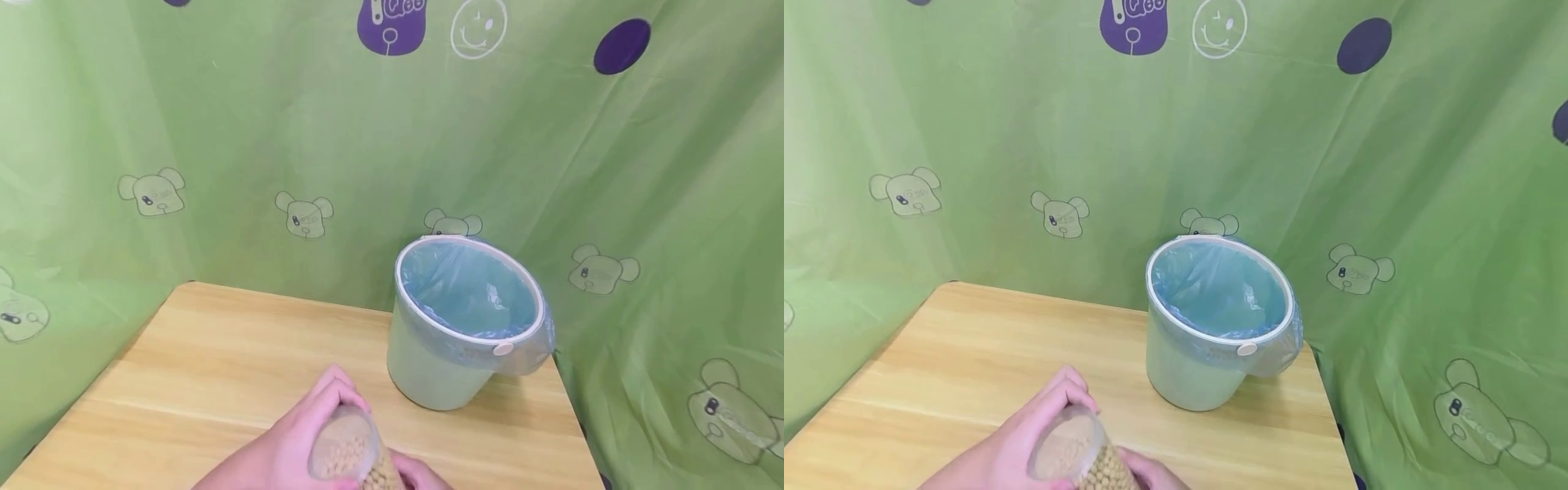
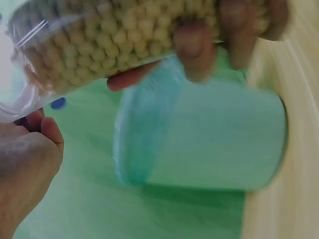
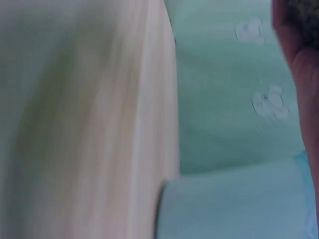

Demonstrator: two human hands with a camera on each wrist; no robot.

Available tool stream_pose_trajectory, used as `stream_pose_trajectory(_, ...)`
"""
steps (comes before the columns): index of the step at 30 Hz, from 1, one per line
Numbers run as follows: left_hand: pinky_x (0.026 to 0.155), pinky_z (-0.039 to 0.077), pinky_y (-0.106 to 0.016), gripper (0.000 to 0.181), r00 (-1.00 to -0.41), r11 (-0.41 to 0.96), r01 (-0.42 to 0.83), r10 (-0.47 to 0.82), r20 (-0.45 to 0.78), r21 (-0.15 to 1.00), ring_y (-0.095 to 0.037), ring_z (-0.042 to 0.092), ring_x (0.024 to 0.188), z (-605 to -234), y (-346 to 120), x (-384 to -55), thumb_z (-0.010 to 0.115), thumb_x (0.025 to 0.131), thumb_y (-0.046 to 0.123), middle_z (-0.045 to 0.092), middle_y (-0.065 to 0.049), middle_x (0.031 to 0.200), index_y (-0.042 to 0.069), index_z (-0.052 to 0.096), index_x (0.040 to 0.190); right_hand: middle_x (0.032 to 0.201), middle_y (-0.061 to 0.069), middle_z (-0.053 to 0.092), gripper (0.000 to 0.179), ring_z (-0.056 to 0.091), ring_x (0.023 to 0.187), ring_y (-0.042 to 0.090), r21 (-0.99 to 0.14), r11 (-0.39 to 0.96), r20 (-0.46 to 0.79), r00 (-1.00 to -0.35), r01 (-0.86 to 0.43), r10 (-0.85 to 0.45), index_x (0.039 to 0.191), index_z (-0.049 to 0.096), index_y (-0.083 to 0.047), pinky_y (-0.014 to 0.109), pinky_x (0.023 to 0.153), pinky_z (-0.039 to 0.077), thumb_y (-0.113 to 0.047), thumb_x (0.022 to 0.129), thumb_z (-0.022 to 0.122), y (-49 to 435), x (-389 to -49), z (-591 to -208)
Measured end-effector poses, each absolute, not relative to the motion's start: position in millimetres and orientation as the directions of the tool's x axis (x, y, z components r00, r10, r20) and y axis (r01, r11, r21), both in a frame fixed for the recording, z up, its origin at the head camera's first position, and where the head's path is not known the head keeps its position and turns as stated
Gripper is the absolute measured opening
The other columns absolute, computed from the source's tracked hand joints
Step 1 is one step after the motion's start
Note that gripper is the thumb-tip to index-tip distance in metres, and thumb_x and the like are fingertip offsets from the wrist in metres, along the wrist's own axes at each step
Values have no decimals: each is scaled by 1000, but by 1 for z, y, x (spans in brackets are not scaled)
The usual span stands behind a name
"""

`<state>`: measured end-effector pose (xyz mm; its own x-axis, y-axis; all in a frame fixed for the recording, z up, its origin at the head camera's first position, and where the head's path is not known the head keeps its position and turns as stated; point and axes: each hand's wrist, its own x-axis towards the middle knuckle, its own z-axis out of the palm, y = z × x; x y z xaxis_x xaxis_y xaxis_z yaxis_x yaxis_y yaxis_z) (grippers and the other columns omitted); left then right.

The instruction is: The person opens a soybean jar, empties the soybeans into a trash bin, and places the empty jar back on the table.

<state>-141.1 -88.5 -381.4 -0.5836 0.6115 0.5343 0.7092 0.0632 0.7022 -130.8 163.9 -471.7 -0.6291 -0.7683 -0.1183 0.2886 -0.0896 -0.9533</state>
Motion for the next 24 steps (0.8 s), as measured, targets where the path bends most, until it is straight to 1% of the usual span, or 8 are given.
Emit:
stream_pose_trajectory(2, 87, 55, -27, 61, -620, 82, 689, 580, 528, 720, -10, 53, 105, -384, -89, -146, 83, 78, 35, 43, 3, 117, 20, 48, 126, 137, 11, 60, 65, 63, 120, 9, -953, -109, -104, -640, 284, -761, 154, 29, 4, 24, 103, 53, -17, 100, 59, 163, -131, -471)
stream_pose_trajectory(4, 85, 57, -27, 60, -654, 95, 661, 558, 511, 744, -11, 54, 104, -387, -89, -148, 83, 76, 35, 43, 2, 116, 20, 49, 124, 143, 13, 55, 72, 61, 125, 11, -976, -126, -24, -667, 176, -744, 157, 25, 0, 25, 105, 53, -8, 96, 63, 162, -133, -471)
stream_pose_trajectory(7, 84, 58, -29, 60, -698, 130, 632, 524, 488, 764, -11, 55, 104, -390, -89, -150, 84, 76, 35, 44, 2, 116, 21, 49, 122, 144, 6, 56, 76, 61, 125, 12, -989, -117, 17, -717, 90, -697, 157, 30, -10, 26, 105, 53, -5, 92, 67, 159, -132, -473)
stream_pose_trajectory(11, 85, 57, -28, 57, -762, 189, 584, 462, 454, 789, -10, 55, 103, -397, -84, -149, 84, 77, 33, 45, 3, 117, 23, 49, 122, 146, -8, 53, 83, 61, 124, 8, -996, -57, 87, -784, -66, -615, 158, 31, -12, 23, 104, 51, 1, 86, 71, 161, -130, -480)
stream_pose_trajectory(13, 84, 57, -28, 56, -803, 219, 543, 417, 426, 811, -10, 56, 103, -403, -80, -148, 83, 79, 33, 46, 4, 118, 24, 49, 122, 146, -14, 52, 85, 59, 125, 5, -991, -7, 115, -819, -135, -562, 157, 33, -11, 21, 104, 49, 2, 84, 73, 162, -129, -484)
stream_pose_trajectory(17, 83, 56, -27, 53, -903, 278, 392, 299, 308, 877, -10, 57, 104, -411, -71, -144, 83, 78, 35, 47, 8, 119, 26, 51, 119, 143, -6, 57, 86, 59, 123, 3, -933, 208, 188, -892, -293, -411, 152, 43, -18, 21, 101, 50, -8, 78, 84, 160, -125, -491)
stream_pose_trajectory(21, 85, 56, -25, 55, -961, 314, 249, 199, 193, 916, -10, 58, 103, -412, -61, -142, 85, 75, 40, 47, 10, 119, 25, 52, 117, 129, -1, 64, 93, 64, 111, 4, -801, 403, 354, -894, -442, -275, 149, 47, -18, 26, 93, 58, -19, 69, 93, 155, -120, -502)
stream_pose_trajectory(24, 84, 57, -23, 59, -975, 343, 204, 158, 157, 917, -9, 58, 102, -411, -54, -142, 86, 74, 45, 47, 10, 118, 24, 54, 119, 123, -1, 63, 99, 65, 104, 4, -716, 460, 482, -849, -525, -218, 149, 46, -10, 27, 86, 61, -21, 64, 96, 153, -117, -511)
